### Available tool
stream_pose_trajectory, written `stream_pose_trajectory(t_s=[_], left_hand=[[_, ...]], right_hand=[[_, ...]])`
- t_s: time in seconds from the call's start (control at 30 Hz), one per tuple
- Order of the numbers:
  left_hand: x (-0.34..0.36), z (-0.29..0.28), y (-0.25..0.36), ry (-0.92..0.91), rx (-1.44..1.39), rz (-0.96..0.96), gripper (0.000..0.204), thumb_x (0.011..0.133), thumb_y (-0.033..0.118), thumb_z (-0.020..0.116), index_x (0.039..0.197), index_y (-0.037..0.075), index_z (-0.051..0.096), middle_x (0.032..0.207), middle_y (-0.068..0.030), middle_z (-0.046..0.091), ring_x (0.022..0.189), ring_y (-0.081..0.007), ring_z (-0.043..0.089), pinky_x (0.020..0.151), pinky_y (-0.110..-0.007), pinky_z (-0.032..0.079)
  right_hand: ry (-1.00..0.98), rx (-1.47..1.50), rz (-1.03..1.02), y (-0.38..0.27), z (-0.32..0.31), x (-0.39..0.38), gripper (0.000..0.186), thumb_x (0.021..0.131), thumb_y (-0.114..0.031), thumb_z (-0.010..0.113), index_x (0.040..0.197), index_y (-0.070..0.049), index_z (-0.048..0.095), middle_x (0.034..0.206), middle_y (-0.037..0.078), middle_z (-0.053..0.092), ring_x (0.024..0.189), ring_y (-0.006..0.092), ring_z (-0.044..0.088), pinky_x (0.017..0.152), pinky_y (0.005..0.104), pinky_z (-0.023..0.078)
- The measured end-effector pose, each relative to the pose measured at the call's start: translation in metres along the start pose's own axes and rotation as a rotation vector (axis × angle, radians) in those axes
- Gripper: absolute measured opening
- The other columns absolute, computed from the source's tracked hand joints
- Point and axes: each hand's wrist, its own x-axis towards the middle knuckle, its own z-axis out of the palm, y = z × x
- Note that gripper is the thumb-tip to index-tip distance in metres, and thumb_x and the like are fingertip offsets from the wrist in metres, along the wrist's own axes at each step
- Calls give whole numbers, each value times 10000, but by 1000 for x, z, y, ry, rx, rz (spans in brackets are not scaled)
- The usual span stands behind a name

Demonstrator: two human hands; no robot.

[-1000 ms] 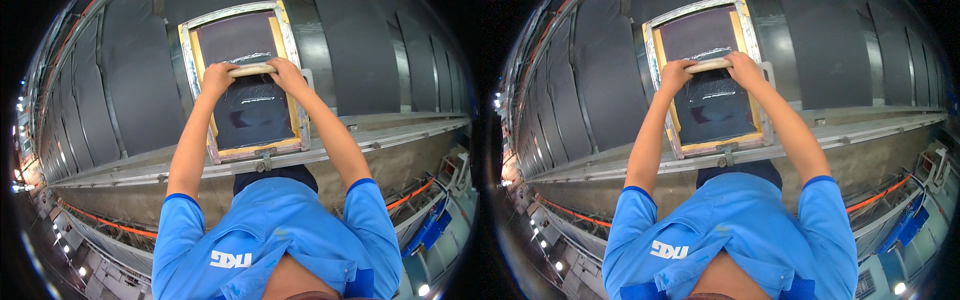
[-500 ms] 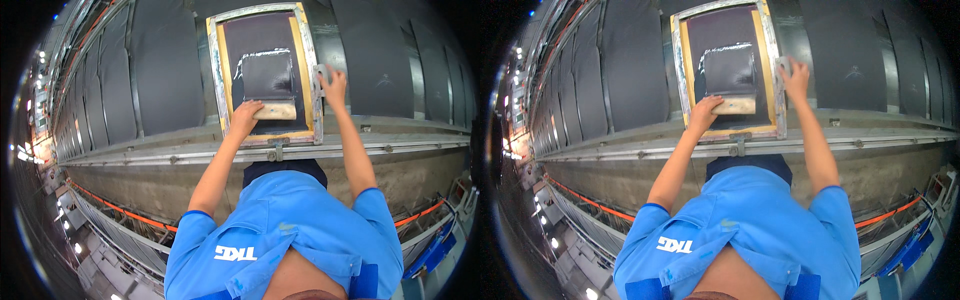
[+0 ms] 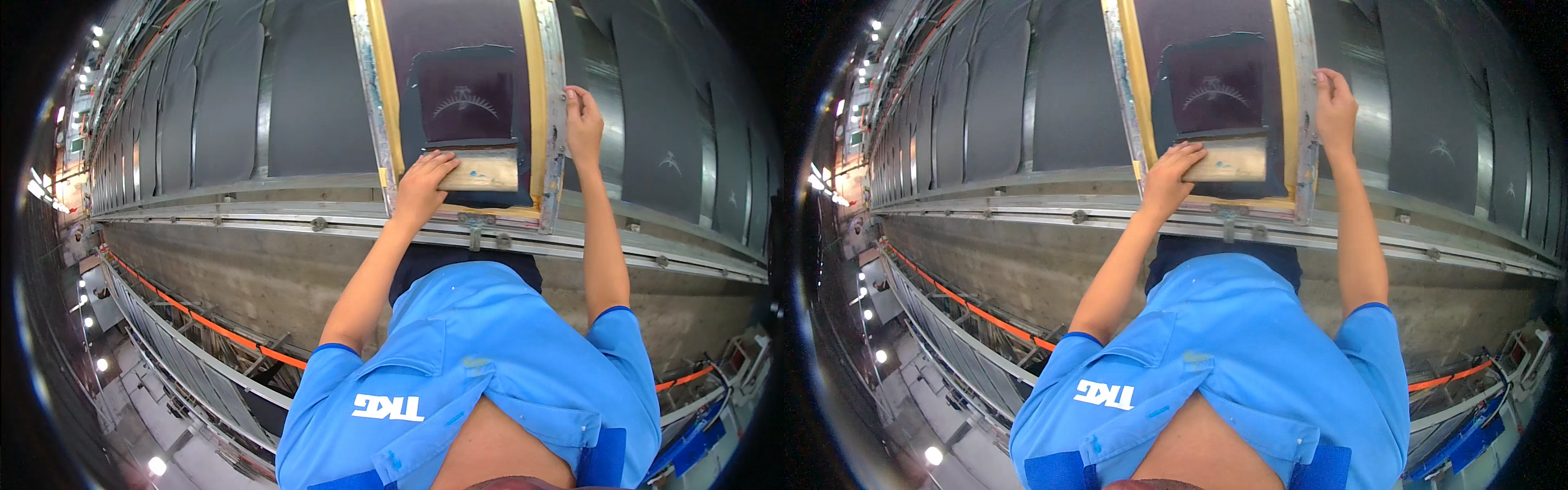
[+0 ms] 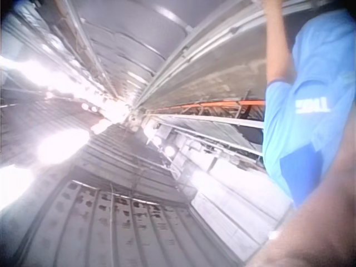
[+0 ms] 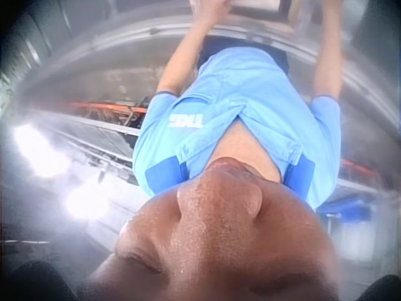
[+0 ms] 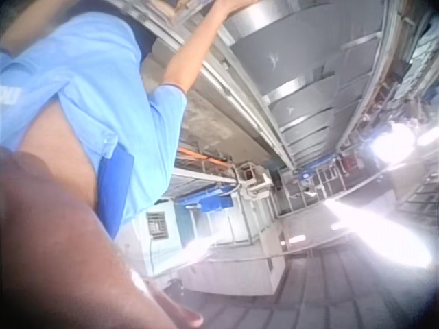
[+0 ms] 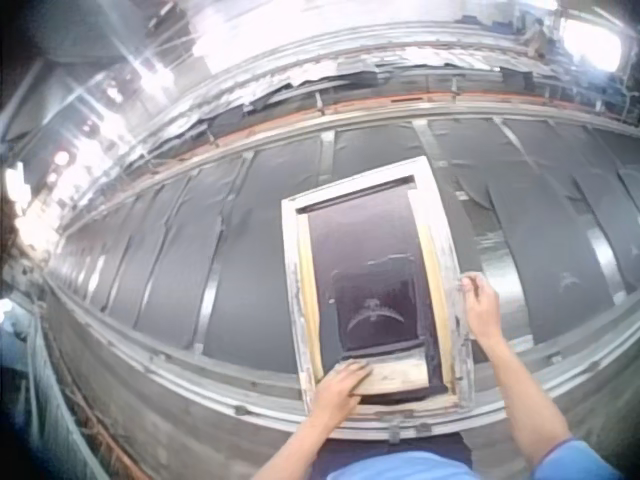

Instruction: The person uses a squeegee to spread dark ink across a screen printing frame placed over a garment on a conveyor. The person repeatedly pulls the squeegee across the screen to apply ink, then lifts the frame and moves to the next garment to repeat the process.

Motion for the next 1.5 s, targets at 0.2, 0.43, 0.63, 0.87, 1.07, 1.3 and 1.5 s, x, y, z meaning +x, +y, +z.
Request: stream_pose_trajectory(t_s=[0.2,0.43,0.63,0.87,1.07,1.3,1.5], left_hand=[[-43,-101,-118,-30,38,-80,635,669,-83,737,1270,113,686,1366,-65,648,1318,-292,567,1106,-388,476],[-74,-165,-230,-165,114,-28,615,696,-22,754,1288,126,675,1380,-48,641,1322,-295,561,1106,-409,463],[-85,-181,-263,-159,200,22,597,692,30,770,1272,146,689,1350,-37,664,1275,-279,598,1072,-422,475],[-132,-188,-266,-229,107,39,660,664,15,802,1295,164,683,1363,-29,664,1294,-286,594,1093,-460,461],[-101,-174,-285,-195,257,127,668,684,-13,767,1323,153,665,1384,-39,650,1310,-293,581,1109,-459,446],[85,-205,-316,-238,138,-47,413,761,76,726,1143,228,768,1010,-111,761,904,-326,724,841,-403,583],[103,-196,-316,-248,199,-72,464,731,80,757,1173,219,763,1080,-88,755,975,-313,722,856,-403,579]], right_hand=[[-16,18,-12,-83,150,-47,286,1026,-294,590,1117,-49,706,821,152,704,741,240,669,725,366,507],[23,22,69,-83,275,-98,269,1024,-287,603,1091,-49,708,718,111,637,648,186,589,639,352,470],[52,12,63,-89,309,-110,283,1025,-311,616,1089,-50,704,661,55,562,625,108,485,605,315,434],[18,-85,82,-77,317,-105,258,1026,-272,568,1121,-69,695,881,225,707,838,405,704,730,446,518],[-169,-388,15,-82,297,-99,310,1008,-325,595,1168,-85,710,1105,171,693,1015,342,654,887,438,512],[-560,-405,-448,-182,311,-77,403,875,-294,749,1195,-52,708,1260,115,629,1174,313,585,971,427,503],[-573,-365,-360,-140,354,-87,432,801,-33,739,1225,-17,653,1210,157,631,1157,352,591,986,434,507]])
